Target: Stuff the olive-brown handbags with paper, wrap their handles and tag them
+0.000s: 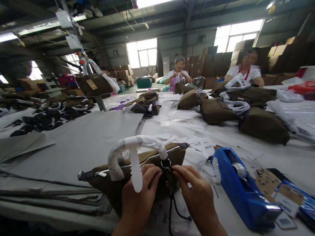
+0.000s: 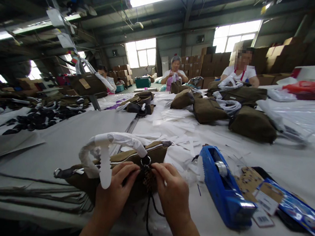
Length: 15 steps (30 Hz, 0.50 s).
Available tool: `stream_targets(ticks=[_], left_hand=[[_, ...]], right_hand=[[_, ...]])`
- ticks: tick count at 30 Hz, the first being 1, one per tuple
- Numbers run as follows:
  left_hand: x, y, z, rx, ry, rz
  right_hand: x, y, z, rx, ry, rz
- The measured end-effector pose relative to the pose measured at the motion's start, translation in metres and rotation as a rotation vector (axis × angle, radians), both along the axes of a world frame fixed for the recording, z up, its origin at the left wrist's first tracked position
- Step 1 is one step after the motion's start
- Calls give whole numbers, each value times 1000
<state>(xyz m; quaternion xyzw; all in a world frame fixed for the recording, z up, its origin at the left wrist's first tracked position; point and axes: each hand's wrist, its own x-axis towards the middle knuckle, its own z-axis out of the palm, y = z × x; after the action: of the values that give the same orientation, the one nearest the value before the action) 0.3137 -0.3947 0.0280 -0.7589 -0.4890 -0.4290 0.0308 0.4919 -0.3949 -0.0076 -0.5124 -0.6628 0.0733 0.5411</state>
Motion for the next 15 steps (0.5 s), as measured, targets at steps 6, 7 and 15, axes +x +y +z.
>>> stream_targets(ticks=[6,7,15], left_hand=[[-17,-11,10,-267,-420,-86],[-15,-13,10,-333,-508,-135],[23,-23,13,-544,-957,-344]], right_hand=[[35,-26,-3,-97,163,-88],[37,-30,-2,-138,236,-84],[19,-38,5,-273,1214,399]])
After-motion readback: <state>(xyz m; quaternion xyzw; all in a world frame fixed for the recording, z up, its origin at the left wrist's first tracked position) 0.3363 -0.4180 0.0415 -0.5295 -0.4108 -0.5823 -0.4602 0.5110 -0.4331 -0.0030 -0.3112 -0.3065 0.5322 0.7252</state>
